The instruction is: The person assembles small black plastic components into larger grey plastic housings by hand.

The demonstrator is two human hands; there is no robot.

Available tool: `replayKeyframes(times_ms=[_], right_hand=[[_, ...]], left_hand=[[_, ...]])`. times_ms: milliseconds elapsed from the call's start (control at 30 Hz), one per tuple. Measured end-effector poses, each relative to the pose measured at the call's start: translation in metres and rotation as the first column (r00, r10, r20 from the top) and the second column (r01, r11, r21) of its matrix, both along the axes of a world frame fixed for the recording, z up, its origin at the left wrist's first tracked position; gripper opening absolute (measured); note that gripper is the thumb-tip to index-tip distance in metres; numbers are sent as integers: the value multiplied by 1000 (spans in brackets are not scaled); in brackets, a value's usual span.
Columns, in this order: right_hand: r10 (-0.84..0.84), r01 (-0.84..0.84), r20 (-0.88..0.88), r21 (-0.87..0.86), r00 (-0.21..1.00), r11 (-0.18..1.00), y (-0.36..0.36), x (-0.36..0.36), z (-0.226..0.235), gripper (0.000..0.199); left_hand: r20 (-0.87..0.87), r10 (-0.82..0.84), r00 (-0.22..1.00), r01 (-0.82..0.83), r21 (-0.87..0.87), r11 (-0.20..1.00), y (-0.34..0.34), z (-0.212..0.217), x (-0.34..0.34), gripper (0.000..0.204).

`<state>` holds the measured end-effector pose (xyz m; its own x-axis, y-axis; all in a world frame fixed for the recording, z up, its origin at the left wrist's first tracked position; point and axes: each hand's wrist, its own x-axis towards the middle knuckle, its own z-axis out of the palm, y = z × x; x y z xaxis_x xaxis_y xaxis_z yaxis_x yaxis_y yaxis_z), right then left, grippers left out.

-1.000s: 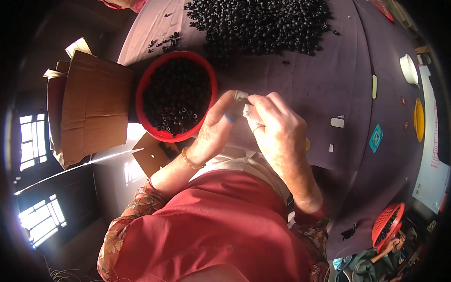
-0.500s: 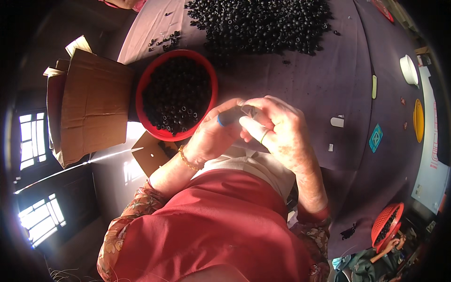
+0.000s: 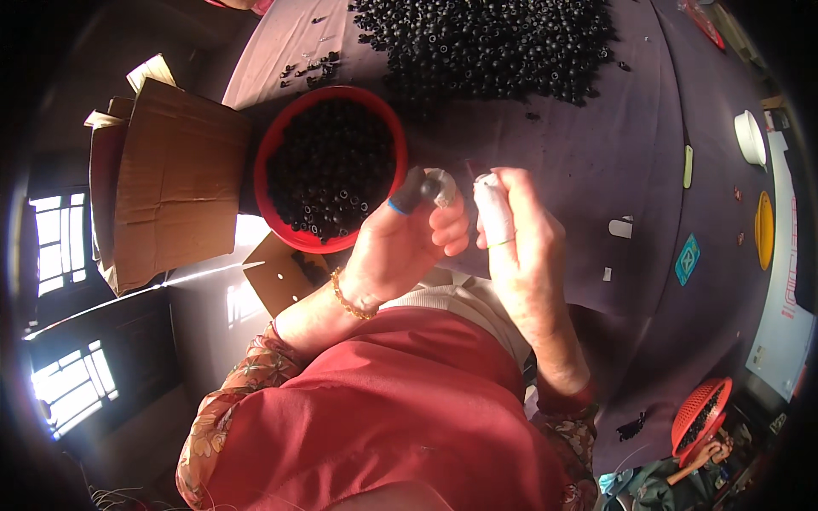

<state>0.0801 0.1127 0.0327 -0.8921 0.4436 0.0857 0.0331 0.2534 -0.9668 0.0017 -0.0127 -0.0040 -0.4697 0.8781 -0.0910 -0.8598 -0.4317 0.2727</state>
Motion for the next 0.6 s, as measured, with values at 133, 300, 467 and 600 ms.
replayKeyframes(times_ms=[133, 300, 467, 600], right_hand=[[46, -47, 36, 28, 998, 999, -15, -3, 20, 13], [-20, 35, -30, 636, 999, 771, -20, -6, 18, 30], [-38, 86, -85, 687, 996, 722, -20, -8, 12, 35], [-26, 94, -112, 665, 993, 741, -22, -8, 11, 34]], left_hand=[[-53, 52, 997, -58, -121, 991, -1, 6, 3, 26], [-131, 84, 988, -113, -231, 966, -4, 9, 7, 26], [-195, 62, 979, -107, -230, 967, -9, 11, 6, 27], [-247, 96, 964, -150, -207, 967, -10, 8, 6, 28]])
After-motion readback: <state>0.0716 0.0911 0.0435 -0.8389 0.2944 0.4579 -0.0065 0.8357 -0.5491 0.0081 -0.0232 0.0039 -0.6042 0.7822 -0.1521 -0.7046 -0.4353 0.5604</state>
